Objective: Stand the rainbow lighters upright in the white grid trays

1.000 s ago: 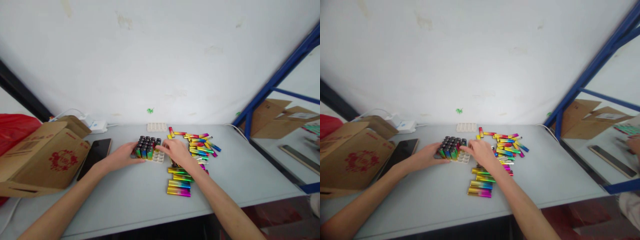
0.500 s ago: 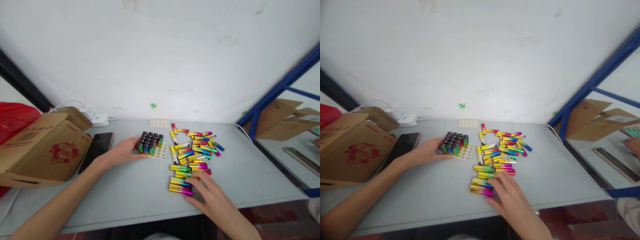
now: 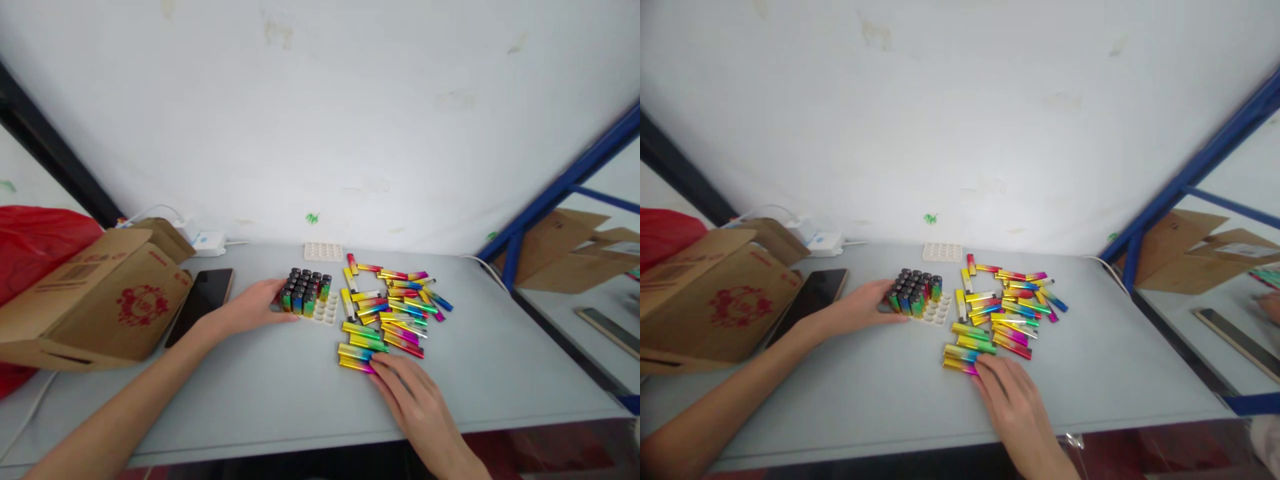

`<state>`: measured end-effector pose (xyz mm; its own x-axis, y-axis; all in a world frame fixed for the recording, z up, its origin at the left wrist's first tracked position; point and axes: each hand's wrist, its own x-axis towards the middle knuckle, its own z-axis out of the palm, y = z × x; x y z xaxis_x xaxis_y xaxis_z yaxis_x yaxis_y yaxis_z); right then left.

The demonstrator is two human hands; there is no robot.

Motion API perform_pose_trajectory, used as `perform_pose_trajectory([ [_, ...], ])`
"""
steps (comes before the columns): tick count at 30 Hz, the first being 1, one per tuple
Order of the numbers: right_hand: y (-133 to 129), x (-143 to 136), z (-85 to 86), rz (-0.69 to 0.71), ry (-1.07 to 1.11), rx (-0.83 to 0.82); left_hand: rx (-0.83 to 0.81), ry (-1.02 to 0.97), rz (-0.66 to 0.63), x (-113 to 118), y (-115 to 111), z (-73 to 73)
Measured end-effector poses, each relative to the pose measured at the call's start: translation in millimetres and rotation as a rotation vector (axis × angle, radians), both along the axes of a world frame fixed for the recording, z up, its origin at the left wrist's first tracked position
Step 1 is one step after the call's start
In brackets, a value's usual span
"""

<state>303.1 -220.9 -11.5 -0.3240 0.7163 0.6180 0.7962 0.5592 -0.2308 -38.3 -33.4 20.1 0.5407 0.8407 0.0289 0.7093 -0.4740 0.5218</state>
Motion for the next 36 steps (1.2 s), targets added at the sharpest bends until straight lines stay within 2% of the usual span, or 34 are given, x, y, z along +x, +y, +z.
perform_pose_trajectory([
  [5,10.5,2.7,3.0,-0.02,0.19,-0.033,0.014,0.025,-0.011,0.9,-2.1,2.1],
  [9,33.2,14.0,11.8,-0.016,0.471,-0.228,0.033,0.008,-0.015,0.4,-2.1,1.5],
  [12,70.0,17.6,30.8,-0.01,0.683,-0.349,0.031,-0.022,-0.028,-0.1,-1.8,1.2],
  [16,136.5,4.7,59.8,0.004,0.832,-0.343,0.009,0.0,-0.015,-0.7,-3.1,2.4],
  [18,164.8,-8.0,66.6,0.118,0.974,-0.393,0.014,0.005,-0.002,-0.8,-3.7,3.0],
  [21,188.4,-27.7,61.1,0.319,1.114,-0.592,0.025,0.002,0.014,-0.9,-3.8,3.4],
  [23,191.4,-37.5,49.6,0.364,1.072,-0.673,0.015,0.007,0.021,-1.0,-3.3,3.1],
  [27,182.3,-45.2,30.3,0.265,0.999,-0.671,-0.005,0.006,0.017,-2.4,-1.2,0.4],
  [31,174.9,-44.7,31.6,0.12,0.94,-0.722,-0.002,-0.009,0.018,-4.0,1.3,-3.3],
  [36,173.7,-44.9,32.7,-0.019,0.925,-0.672,-0.001,-0.012,0.021,-3.8,1.8,-3.3],
])
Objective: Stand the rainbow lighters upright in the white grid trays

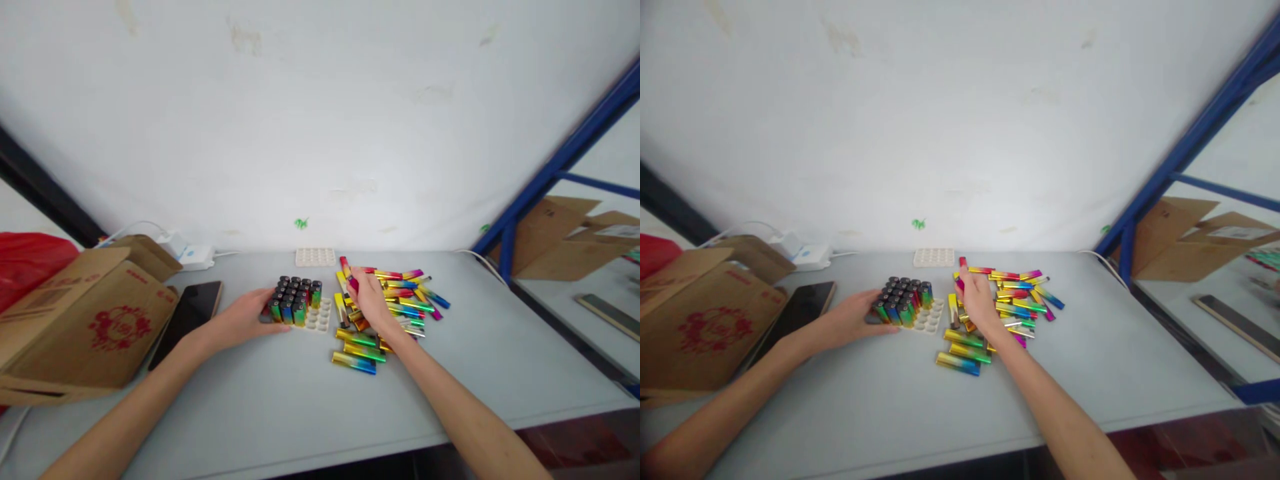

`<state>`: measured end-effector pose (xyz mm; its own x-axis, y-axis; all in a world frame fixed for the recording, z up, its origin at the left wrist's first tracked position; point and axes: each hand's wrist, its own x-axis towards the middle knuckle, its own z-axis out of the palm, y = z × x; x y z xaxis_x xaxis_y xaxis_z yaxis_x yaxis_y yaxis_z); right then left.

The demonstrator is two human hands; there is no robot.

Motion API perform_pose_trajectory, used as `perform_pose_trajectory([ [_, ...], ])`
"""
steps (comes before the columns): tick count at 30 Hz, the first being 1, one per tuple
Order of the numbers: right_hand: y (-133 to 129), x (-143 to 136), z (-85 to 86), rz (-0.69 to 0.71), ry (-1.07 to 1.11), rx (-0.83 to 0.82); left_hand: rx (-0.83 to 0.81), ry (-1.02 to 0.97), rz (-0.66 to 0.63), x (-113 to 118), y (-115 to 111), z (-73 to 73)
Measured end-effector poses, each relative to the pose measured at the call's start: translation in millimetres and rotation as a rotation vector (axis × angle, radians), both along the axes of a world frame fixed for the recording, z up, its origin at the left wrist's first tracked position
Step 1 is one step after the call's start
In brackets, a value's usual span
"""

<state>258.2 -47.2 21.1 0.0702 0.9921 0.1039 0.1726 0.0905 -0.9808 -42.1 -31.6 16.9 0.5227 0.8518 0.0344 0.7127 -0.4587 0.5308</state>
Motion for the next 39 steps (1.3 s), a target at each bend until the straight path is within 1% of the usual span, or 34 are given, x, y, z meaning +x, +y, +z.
perform_pose_trajectory([
  [6,1.0,-0.7,-10.6,0.017,-0.039,0.016,-0.014,0.011,0.0,-1.8,1.5,-3.1],
  [10,-0.4,0.1,-11.6,0.032,-0.081,0.058,-0.01,-0.006,0.005,-2.1,2.3,-4.2],
  [12,-3.4,1.1,-9.2,0.054,-0.177,0.15,-0.002,0.001,-0.004,-1.1,1.2,-2.2],
  [15,-9.2,2.1,-3.6,0.113,-0.37,0.352,0.011,0.01,-0.022,0.8,-0.9,1.6],
  [17,-12.4,1.6,-0.3,0.147,-0.46,0.476,0.004,0.011,-0.03,1.6,-1.6,3.0],
  [20,-15.6,-0.8,2.7,0.12,-0.511,0.579,-0.015,-0.001,-0.033,2.3,-1.8,3.4],
  [22,-17.3,-3.2,3.4,0.068,-0.509,0.569,-0.017,-0.013,-0.028,2.6,-2.2,3.7],
  [24,-18.8,-6.2,3.0,0.04,-0.475,0.509,-0.016,-0.016,-0.024,3.1,-3.0,4.6],
  [26,-19.7,-9.7,0.9,0.062,-0.437,0.443,-0.014,-0.015,-0.023,3.6,-3.6,5.4],
  [28,-19.2,-12.6,-2.5,0.127,-0.454,0.409,-0.01,-0.015,-0.023,3.8,-3.6,5.6],
  [31,-16.1,-12.8,-6.8,0.22,-0.574,0.397,-0.006,-0.011,-0.021,3.5,-2.5,4.4],
  [34,-13.5,-6.9,-5.1,0.276,-0.704,0.431,-0.01,-0.009,-0.023,3.0,-1.1,2.8],
  [37,-13.7,-1.9,-0.5,0.3,-0.803,0.47,-0.012,-0.014,-0.03,2.9,-0.8,2.4],
  [39,-14.5,-3.6,0.9,0.277,-0.862,0.468,-0.011,-0.012,-0.027,2.9,-1.1,2.6],
])
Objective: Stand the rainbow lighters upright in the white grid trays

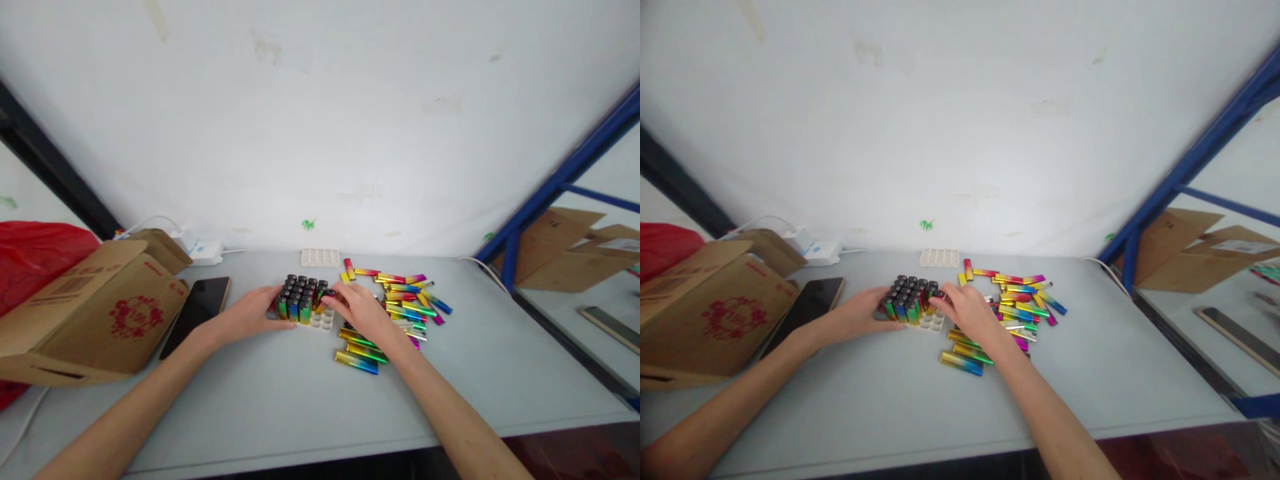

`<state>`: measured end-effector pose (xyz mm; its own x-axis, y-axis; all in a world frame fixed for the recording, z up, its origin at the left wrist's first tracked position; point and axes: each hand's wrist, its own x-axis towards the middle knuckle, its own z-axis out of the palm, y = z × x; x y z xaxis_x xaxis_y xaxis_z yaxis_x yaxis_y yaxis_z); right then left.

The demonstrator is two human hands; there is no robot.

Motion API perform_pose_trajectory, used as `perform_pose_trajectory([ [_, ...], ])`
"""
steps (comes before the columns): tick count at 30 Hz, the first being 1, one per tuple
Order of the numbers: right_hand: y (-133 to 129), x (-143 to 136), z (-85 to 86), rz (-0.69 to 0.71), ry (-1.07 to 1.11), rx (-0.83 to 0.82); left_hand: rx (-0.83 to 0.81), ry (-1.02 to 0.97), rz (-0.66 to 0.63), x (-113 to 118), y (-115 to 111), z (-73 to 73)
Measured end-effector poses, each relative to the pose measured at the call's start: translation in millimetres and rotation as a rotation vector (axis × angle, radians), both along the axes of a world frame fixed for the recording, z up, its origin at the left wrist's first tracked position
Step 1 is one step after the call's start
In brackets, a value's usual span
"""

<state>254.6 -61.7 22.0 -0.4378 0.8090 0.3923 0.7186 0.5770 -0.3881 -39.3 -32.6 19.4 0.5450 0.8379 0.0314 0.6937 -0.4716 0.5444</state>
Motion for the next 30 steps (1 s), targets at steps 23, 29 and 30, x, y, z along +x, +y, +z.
perform_pose_trajectory([
  [23,45.5,144.4,-19.5,-0.439,-0.229,-0.085,0.008,-0.026,0.021,1.0,-0.8,2.5],
  [29,38.4,128.4,-9.0,-0.414,-0.041,-0.022,0.035,-0.028,0.026,-2.3,1.0,-3.3],
  [30,36.6,122.2,-6.1,-0.408,0.015,-0.009,0.035,-0.025,0.03,-2.2,0.8,-3.0],
])
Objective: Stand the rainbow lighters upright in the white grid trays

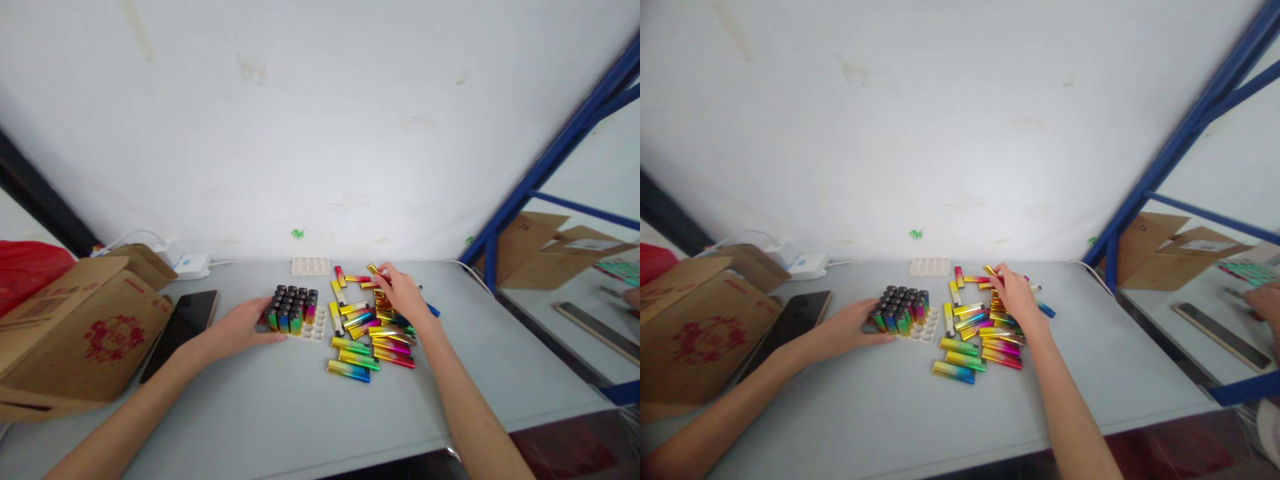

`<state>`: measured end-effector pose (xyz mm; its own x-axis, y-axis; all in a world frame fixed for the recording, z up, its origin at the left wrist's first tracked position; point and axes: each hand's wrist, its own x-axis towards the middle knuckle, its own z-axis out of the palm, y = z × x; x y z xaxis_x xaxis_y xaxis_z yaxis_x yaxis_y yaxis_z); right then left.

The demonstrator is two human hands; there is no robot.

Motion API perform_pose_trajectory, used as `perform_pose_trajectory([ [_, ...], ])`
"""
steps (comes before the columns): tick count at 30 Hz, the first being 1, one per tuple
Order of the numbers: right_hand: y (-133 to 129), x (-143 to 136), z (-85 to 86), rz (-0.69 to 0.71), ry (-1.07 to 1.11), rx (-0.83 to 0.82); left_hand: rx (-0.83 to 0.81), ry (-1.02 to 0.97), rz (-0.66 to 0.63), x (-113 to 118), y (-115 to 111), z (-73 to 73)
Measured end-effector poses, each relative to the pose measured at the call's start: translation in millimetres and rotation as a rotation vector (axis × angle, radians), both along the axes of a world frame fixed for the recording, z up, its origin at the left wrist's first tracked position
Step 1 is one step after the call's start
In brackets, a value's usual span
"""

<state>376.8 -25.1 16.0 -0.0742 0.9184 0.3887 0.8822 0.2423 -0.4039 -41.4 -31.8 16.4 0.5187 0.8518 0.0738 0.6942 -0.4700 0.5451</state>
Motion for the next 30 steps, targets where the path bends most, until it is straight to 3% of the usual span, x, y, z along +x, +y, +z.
perform_pose_trajectory([
  [7,-9.3,-48.6,7.2,0.045,0.364,0.076,-0.015,0.022,0.0,1.5,-1.9,3.9],
  [11,-15.6,-68.6,9.8,0.155,0.536,-0.054,-0.016,0.026,-0.004,1.7,-1.8,3.4],
  [16,-26.5,-88.1,12.5,0.377,0.807,-0.377,-0.031,0.041,0.004,2.8,-1.9,5.0],
  [18,-27.9,-94.8,9.5,0.347,0.846,-0.397,-0.049,0.051,-0.002,3.0,-2.4,6.2],
  [24,-27.9,-106.5,3.4,0.126,0.669,-0.114,-0.028,0.026,0.002,4.3,-4.6,9.2],
  [30,-29.9,-108.1,2.8,0.058,0.591,-0.048,-0.017,0.034,0.017,4.9,-4.7,8.1],
])
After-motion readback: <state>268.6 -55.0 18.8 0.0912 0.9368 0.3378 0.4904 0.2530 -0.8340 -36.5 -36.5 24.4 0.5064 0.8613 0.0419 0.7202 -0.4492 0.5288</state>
